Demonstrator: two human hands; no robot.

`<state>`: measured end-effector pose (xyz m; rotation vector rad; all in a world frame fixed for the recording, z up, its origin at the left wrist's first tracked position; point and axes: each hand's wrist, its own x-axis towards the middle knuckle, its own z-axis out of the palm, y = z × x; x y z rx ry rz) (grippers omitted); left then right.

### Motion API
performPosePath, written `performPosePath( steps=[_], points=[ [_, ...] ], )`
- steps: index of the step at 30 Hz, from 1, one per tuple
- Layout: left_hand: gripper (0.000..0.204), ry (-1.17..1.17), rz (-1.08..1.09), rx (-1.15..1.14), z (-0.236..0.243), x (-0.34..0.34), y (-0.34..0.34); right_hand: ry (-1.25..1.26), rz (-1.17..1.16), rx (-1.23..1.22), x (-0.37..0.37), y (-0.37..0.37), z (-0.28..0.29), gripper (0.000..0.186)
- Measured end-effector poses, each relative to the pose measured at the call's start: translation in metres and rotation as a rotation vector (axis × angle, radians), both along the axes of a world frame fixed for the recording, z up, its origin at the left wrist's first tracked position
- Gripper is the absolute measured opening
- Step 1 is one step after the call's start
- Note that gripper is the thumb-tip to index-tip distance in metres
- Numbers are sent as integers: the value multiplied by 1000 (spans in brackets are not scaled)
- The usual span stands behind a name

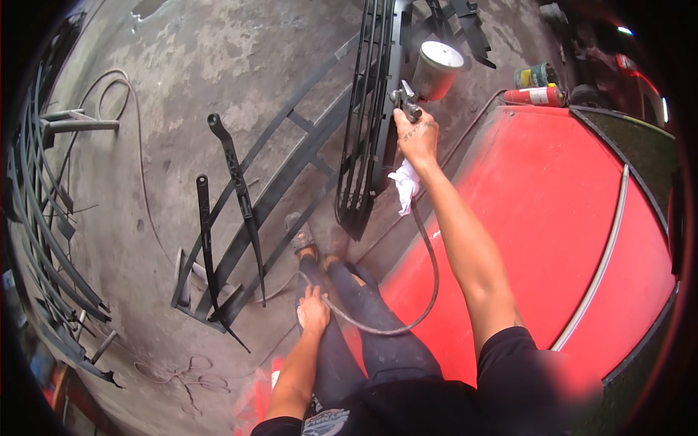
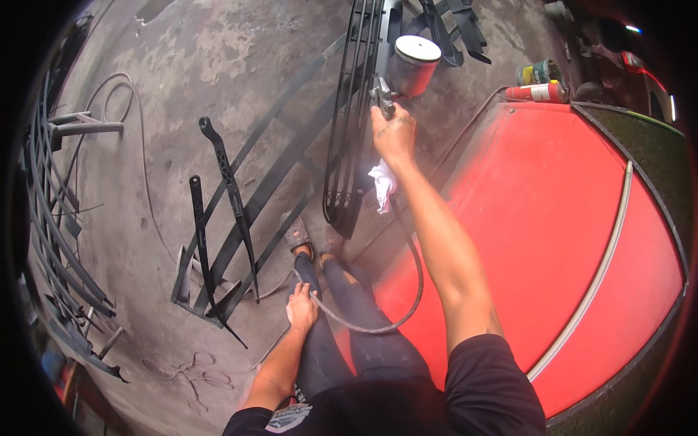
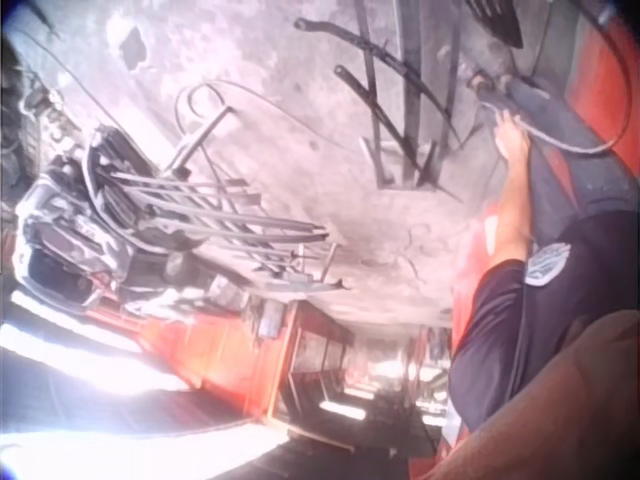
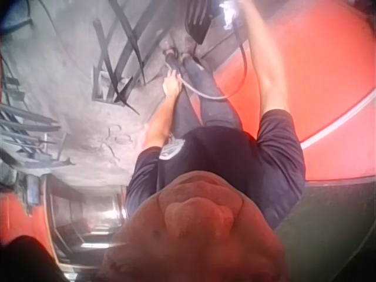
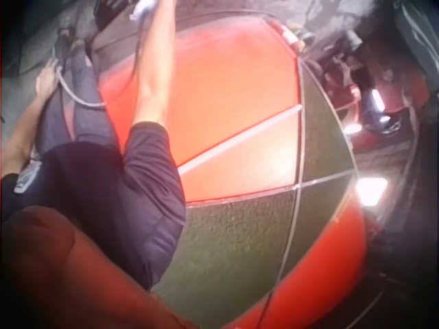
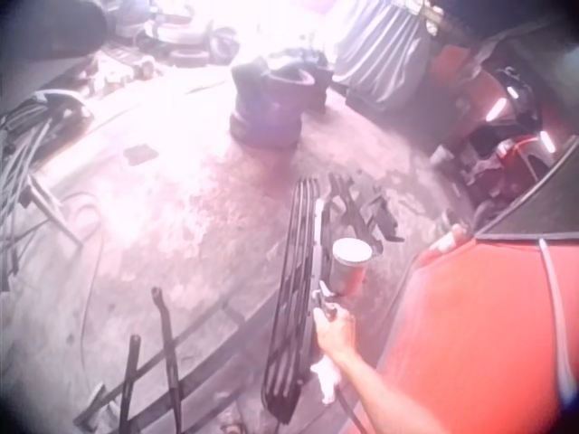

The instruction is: The person uses a spray gun to apply black paint to various metal car parts, including a grille and frame components, arranged on a stand in a workshop. The person moves around the parts to ensure even coverage on all sides.

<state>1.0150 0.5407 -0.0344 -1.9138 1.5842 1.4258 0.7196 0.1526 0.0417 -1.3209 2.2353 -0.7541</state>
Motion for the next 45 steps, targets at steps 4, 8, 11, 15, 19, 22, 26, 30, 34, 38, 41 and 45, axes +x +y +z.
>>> performPosePath(
  steps=[4,8,11,15,19,22,26,30,34,38,41,45],
  points=[
    [43,0,-23,23,-1,2,-5,-6,16,-68,-18,-50,-12,26],
    [43,1,-25,12,-1,3,-8,107,-20,-163,-27,-111,-9,33],
    [43,16,-40,7,-1,5,-12,131,-16,-196,-37,-132,-11,36],
    [43,27,-50,-4,-7,8,-13,84,11,-156,-34,-106,-7,30],
    [44,44,-60,1,-9,8,-12,51,36,-61,-23,-54,5,26],
    [46,27,-55,27,-11,6,-16,46,-12,38,-23,-52,1,26],
    [43,14,-23,24,-9,-3,-22,32,41,-52,-42,-93,-8,26],
    [35,11,-12,11,-12,-11,-22,65,65,-141,-60,-165,-16,29],
    [33,4,4,13,-13,-20,-32,210,52,-189,-75,-214,-12,32],
    [33,-9,20,3,-12,-28,-42,171,57,-184,-81,-212,-13,31],
    [33,-20,22,15,-9,-31,-45,37,74,-164,-81,-183,-22,26],
    [34,-38,29,16,-11,-33,-44,16,57,-68,-75,-160,-23,27]
  ],
)
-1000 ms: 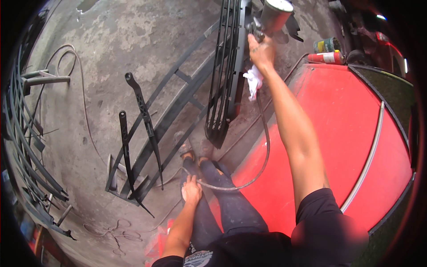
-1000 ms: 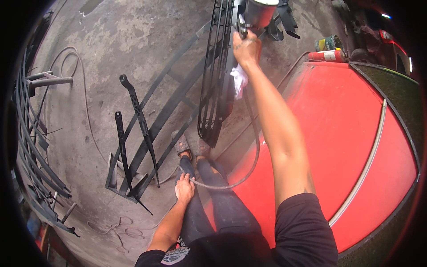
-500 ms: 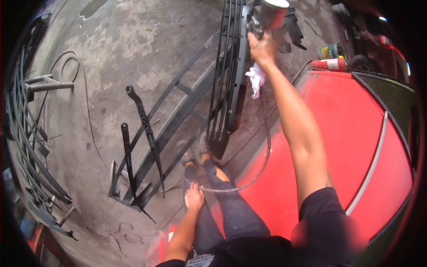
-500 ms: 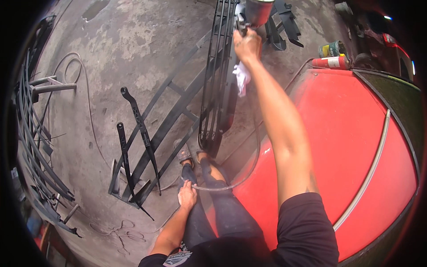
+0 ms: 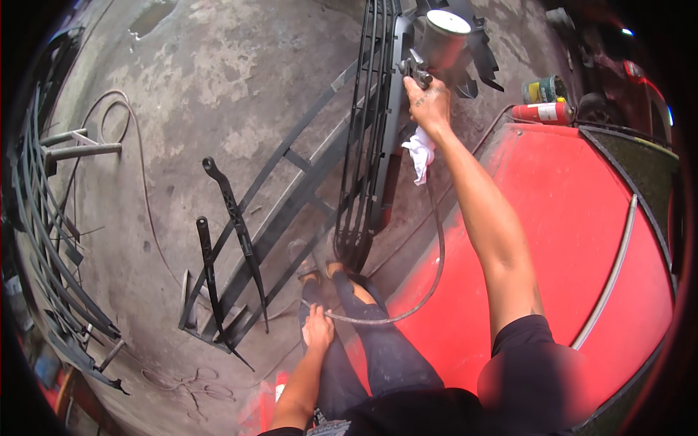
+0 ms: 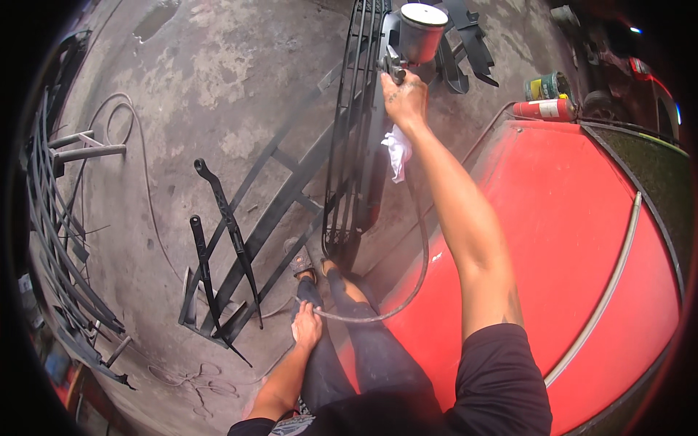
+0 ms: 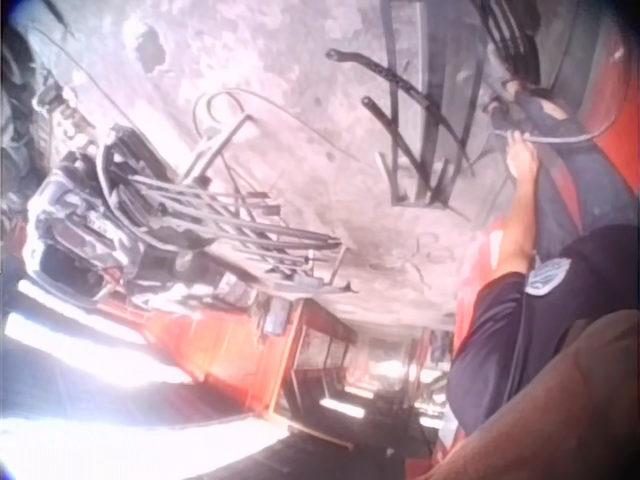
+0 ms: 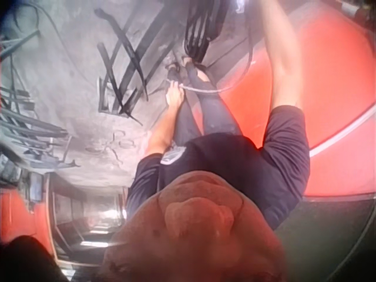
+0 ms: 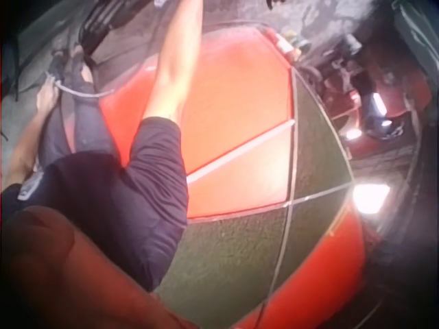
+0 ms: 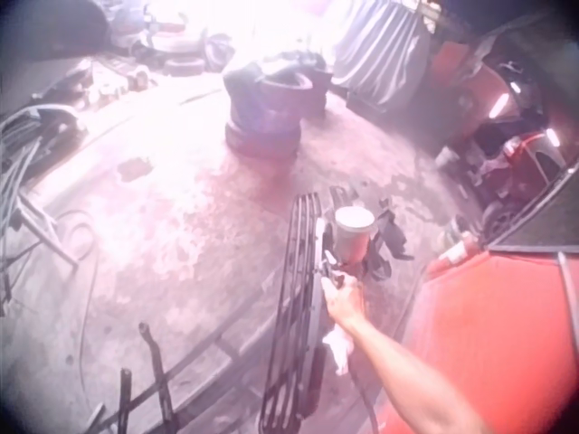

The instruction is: The person uses a spray gun to apply black paint to various metal car parts, including a grille and frame components, arranged on a stand in a workshop. The person moves around the parts to ensure even coverage on all sides.

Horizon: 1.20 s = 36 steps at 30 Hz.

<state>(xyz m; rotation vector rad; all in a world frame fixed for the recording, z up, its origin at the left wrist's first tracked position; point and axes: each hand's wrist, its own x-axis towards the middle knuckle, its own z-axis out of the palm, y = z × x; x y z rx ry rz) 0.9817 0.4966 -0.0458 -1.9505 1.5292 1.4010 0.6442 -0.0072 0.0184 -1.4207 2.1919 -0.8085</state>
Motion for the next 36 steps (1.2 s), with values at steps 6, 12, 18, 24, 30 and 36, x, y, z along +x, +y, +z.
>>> performPosePath(
  steps=[6,12,18,24,30,36],
  points=[
    [36,16,-49,69,-4,-1,-6,147,34,-61,-29,-72,-13,32],
    [32,-3,-24,75,-2,-8,-17,169,22,-173,-41,-144,-5,40],
    [30,9,-33,9,-11,-7,-4,51,0,-36,-15,-116,12,36],
    [33,16,-20,-11,-12,-10,-4,-33,-18,138,-9,-74,-1,33],
    [35,45,-13,12,-12,-9,-6,129,47,-56,-21,-130,-26,37],
    [35,30,12,34,-10,-10,-6,192,43,-174,-8,-159,-18,37]
  ],
)
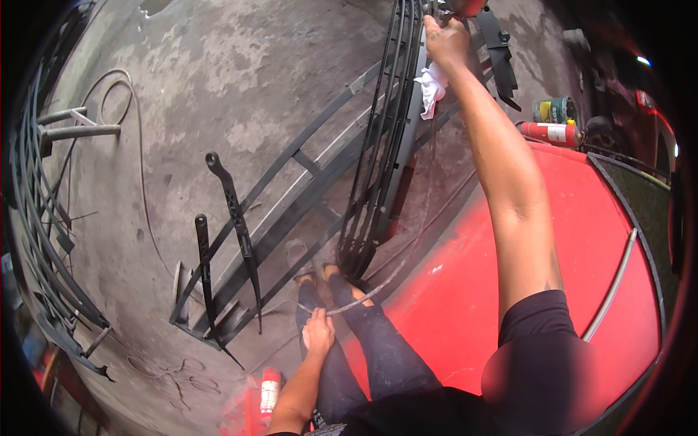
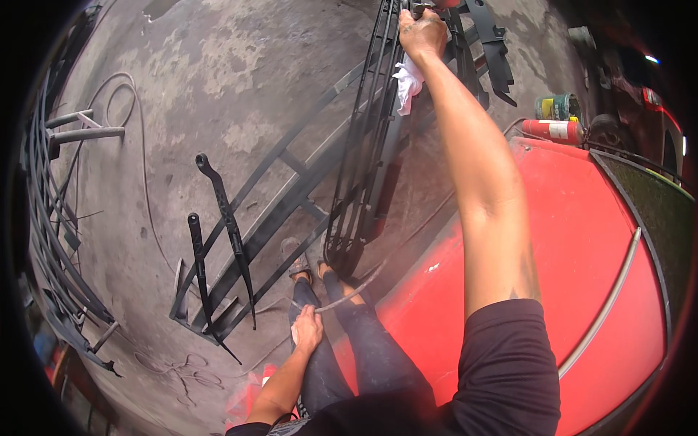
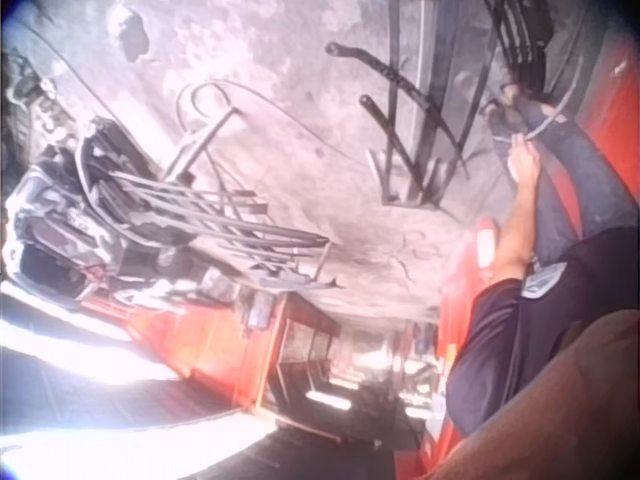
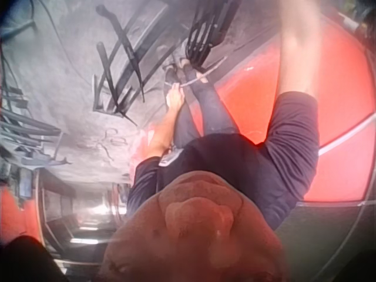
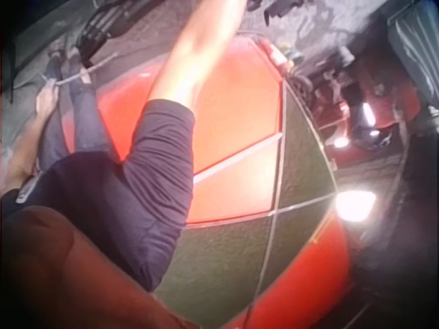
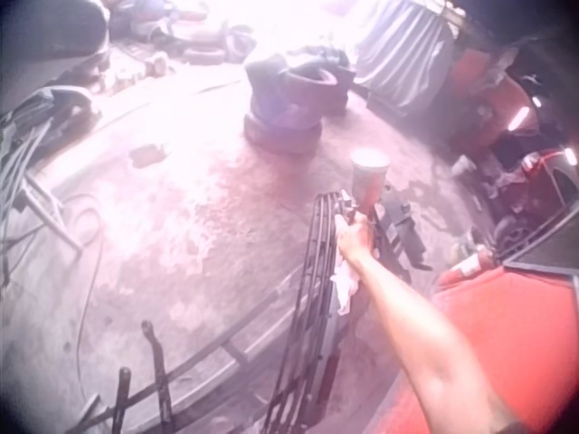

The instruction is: The person uses a spray gun to apply black paint to various metal car parts, including a grille and frame components, arranged on a stand in a workshop. The person moves around the parts to ensure even coverage on all sides.

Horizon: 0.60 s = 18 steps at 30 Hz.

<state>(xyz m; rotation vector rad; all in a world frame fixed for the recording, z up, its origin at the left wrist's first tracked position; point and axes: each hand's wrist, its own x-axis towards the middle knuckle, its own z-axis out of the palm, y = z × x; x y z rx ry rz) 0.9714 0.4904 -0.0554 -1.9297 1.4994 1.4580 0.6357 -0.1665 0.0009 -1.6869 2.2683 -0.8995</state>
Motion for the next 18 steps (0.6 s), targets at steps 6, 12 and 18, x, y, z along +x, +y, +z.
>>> performPosePath(
  steps=[6,12,18],
  points=[
    [34,22,4,15,3,0,-7,-16,8,118,7,41,-8,36],
    [35,11,19,-4,1,-3,-2,-188,-43,275,40,60,9,33],
    [36,12,36,-7,0,-2,0,38,49,-28,11,-14,-22,34]
  ],
)
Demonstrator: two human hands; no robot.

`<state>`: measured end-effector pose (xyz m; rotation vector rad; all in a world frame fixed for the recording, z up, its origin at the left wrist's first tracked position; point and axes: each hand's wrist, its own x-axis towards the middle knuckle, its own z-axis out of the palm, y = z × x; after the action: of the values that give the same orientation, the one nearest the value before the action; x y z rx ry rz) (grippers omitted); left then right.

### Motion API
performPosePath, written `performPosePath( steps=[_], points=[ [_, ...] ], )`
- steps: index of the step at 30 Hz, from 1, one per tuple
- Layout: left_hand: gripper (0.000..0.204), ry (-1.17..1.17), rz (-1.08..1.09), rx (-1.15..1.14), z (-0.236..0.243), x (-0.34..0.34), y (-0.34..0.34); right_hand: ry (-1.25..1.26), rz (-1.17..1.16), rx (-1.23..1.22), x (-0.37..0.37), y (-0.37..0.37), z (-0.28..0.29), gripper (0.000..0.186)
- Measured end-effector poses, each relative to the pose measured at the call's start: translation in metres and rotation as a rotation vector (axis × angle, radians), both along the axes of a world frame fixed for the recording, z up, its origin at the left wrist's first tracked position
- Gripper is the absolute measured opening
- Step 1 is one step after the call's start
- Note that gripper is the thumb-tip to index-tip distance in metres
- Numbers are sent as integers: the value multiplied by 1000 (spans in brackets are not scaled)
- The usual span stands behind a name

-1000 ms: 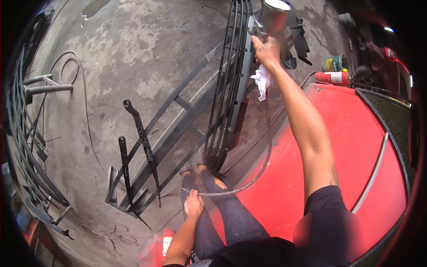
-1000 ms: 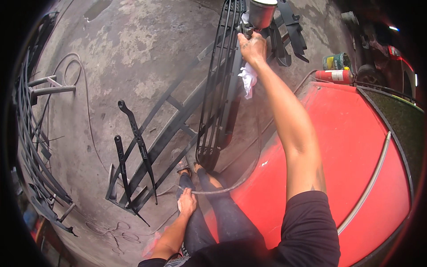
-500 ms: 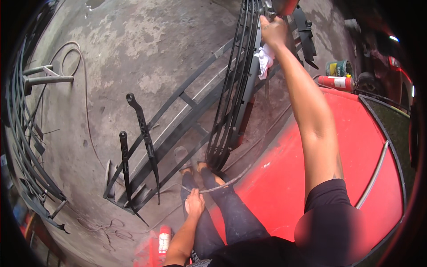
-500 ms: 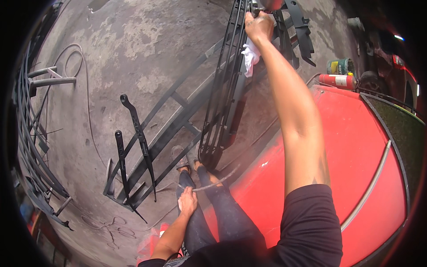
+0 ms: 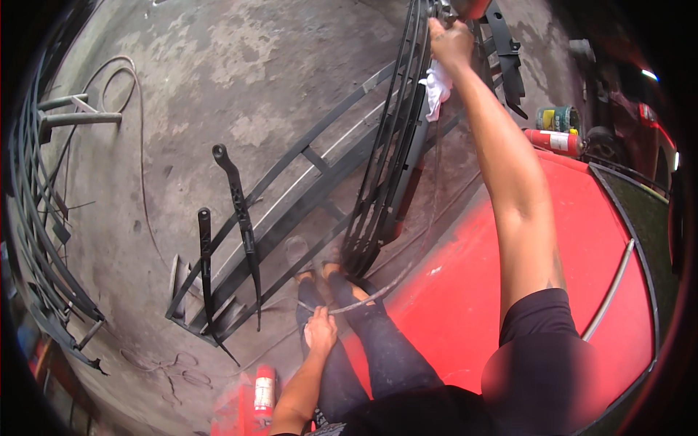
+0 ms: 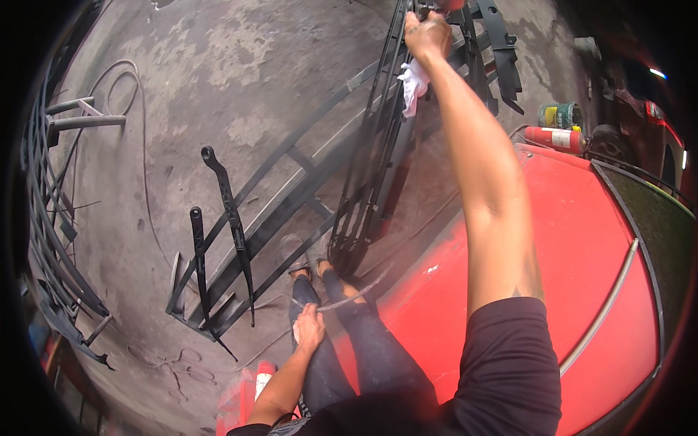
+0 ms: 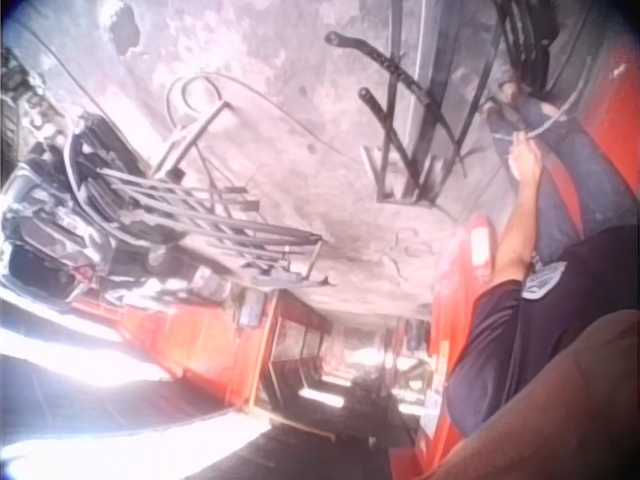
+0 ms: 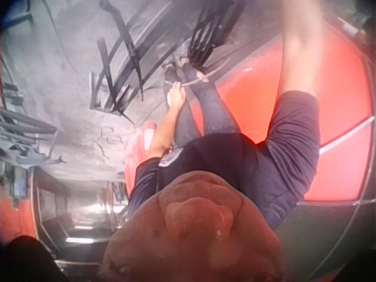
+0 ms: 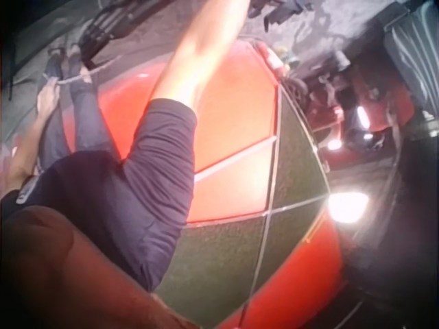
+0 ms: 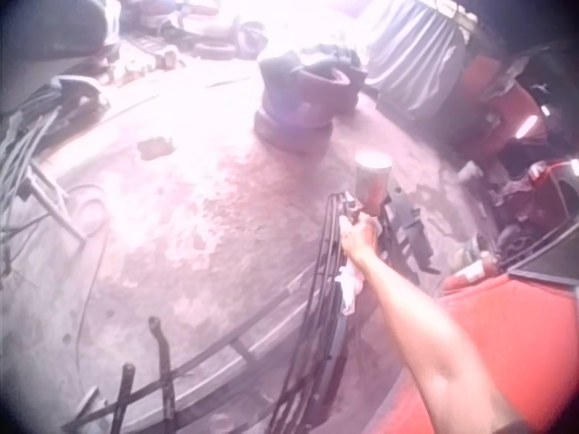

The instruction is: The person uses a spray gun to apply black paint to various metal car parts, including a grille and frame components, arranged on a stand in a workshop. The person moves around the parts to ensure even coverage on all sides.

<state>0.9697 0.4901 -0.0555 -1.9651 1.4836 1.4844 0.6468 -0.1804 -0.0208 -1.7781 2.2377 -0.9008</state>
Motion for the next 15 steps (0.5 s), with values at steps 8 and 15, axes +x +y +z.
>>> performPosePath(
  steps=[8,15],
  points=[
    [36,14,-12,-2,1,3,-3,-29,16,125,11,44,14,33],
    [40,26,31,25,10,12,-12,-170,-16,326,56,170,32,25]
  ],
)
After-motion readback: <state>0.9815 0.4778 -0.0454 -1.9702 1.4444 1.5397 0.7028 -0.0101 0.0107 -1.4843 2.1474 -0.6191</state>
